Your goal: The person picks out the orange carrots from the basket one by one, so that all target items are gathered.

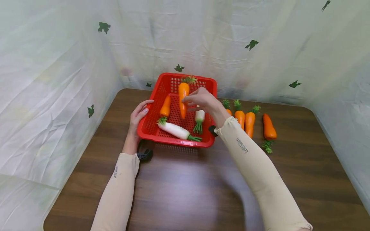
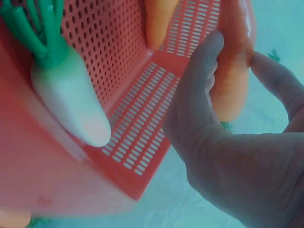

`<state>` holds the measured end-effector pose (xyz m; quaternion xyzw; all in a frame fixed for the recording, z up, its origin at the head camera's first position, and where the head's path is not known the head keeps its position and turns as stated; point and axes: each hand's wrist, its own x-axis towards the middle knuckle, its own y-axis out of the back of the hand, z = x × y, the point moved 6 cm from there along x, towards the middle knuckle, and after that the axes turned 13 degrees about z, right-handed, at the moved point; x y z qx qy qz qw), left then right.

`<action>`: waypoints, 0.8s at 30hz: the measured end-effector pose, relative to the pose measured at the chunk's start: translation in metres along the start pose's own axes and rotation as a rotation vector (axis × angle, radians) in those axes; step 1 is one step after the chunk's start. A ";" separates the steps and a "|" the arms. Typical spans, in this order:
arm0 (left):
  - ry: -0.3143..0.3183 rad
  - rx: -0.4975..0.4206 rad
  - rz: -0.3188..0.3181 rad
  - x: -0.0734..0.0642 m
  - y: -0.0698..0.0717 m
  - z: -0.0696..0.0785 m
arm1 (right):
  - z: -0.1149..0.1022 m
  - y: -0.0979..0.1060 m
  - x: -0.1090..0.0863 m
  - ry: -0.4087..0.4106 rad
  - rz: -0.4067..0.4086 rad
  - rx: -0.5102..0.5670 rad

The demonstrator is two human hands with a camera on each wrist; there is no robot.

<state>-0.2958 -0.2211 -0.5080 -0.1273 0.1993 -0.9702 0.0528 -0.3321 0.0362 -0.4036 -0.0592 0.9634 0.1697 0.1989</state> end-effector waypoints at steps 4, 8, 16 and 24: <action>0.002 0.014 0.006 0.000 0.002 0.000 | 0.000 0.009 -0.005 0.027 0.005 0.014; 0.003 0.017 0.007 -0.001 0.004 0.001 | -0.001 0.018 -0.012 0.056 -0.001 0.040; -0.008 0.015 -0.006 -0.002 0.002 0.001 | 0.006 0.044 -0.028 0.130 -0.004 0.111; -0.013 0.031 -0.017 -0.001 0.001 0.000 | 0.024 0.070 -0.037 0.182 0.053 0.107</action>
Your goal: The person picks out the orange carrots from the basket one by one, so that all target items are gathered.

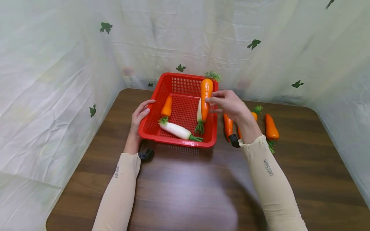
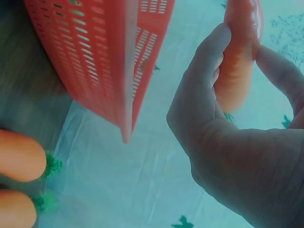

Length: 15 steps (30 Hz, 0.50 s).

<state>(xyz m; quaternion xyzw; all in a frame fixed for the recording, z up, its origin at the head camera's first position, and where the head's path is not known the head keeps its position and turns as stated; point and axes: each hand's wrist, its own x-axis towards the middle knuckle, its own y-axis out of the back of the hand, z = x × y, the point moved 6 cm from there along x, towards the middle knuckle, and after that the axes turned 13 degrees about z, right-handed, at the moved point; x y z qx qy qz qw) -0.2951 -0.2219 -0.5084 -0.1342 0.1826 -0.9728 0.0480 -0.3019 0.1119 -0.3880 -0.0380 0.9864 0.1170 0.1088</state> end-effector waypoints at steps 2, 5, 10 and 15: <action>-0.001 0.004 0.001 0.000 0.000 0.001 | 0.003 0.004 -0.002 0.009 0.005 0.003; 0.002 0.018 0.004 -0.001 0.000 0.002 | 0.009 0.009 -0.007 0.014 0.008 0.019; 0.011 0.029 0.007 -0.002 -0.001 0.003 | 0.020 0.016 -0.017 0.014 0.006 0.039; 0.012 0.018 0.000 0.000 0.000 0.001 | 0.033 0.024 -0.022 0.001 0.026 0.026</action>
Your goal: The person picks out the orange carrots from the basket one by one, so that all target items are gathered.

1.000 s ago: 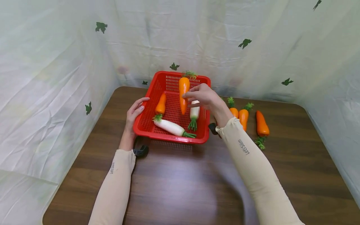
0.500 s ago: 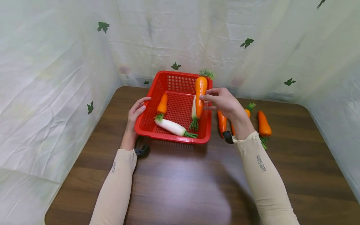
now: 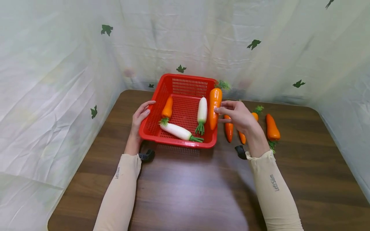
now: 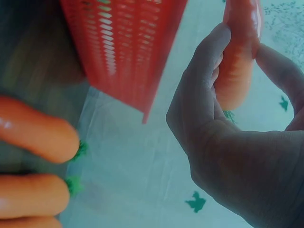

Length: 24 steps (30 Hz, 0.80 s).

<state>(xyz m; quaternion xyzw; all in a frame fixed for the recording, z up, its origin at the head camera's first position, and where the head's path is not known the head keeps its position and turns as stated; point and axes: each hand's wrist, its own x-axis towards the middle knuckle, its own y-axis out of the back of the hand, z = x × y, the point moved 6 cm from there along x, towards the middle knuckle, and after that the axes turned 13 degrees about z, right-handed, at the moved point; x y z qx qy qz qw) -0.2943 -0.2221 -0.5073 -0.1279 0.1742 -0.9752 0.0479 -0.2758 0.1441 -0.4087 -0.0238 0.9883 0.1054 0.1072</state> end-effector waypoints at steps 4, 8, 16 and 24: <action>0.003 -0.003 0.001 0.000 0.000 -0.001 | 0.007 0.008 -0.002 -0.018 0.017 -0.035; 0.000 -0.008 0.002 0.000 0.000 -0.001 | 0.012 0.018 -0.003 -0.019 0.021 -0.062; -0.004 0.005 0.006 -0.001 0.000 -0.001 | 0.028 0.054 -0.004 -0.024 0.034 -0.088; -0.015 0.002 0.000 0.000 0.000 0.000 | 0.054 0.092 -0.003 -0.050 0.058 -0.131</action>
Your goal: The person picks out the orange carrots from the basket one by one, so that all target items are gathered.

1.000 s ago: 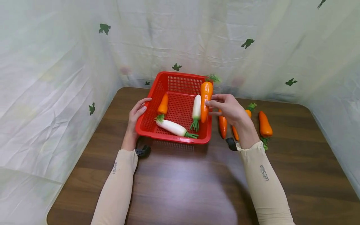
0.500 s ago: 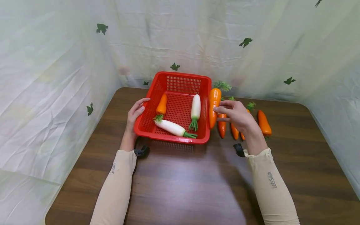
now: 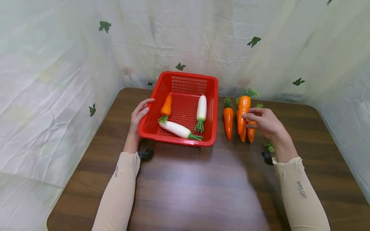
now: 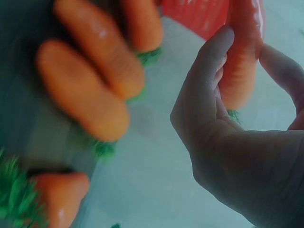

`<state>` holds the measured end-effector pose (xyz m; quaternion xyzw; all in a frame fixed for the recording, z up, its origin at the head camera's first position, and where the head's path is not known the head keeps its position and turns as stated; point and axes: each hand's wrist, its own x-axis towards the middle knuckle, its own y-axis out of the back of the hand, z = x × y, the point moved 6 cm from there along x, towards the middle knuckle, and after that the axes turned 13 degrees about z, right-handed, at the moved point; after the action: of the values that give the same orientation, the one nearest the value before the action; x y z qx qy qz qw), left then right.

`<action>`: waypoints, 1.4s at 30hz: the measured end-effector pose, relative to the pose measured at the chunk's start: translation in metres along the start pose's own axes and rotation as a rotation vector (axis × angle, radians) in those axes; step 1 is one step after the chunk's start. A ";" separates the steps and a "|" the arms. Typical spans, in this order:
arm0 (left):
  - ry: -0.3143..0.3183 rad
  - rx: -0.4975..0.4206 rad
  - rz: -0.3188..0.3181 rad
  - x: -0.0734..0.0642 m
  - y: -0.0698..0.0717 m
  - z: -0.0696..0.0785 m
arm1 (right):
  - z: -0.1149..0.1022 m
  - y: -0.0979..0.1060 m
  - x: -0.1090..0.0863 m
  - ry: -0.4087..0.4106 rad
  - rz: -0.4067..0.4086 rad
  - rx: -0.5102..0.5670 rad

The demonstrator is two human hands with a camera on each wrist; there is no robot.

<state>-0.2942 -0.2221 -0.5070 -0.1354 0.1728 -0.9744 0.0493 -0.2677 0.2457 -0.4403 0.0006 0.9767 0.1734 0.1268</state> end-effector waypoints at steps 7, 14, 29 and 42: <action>0.009 -0.011 0.006 0.001 0.000 0.000 | 0.021 0.031 -0.001 -0.033 0.013 -0.039; 0.016 -0.017 0.003 0.000 -0.001 0.000 | 0.036 0.065 -0.006 -0.057 0.038 -0.086; 0.024 -0.013 0.005 0.001 0.001 0.003 | 0.064 0.120 -0.005 -0.051 0.082 -0.233; 0.019 -0.016 0.003 0.000 0.001 0.001 | 0.089 0.149 0.001 -0.065 0.130 -0.249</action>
<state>-0.2940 -0.2231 -0.5060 -0.1263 0.1811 -0.9741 0.0481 -0.2530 0.4161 -0.4704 0.0536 0.9408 0.3012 0.1458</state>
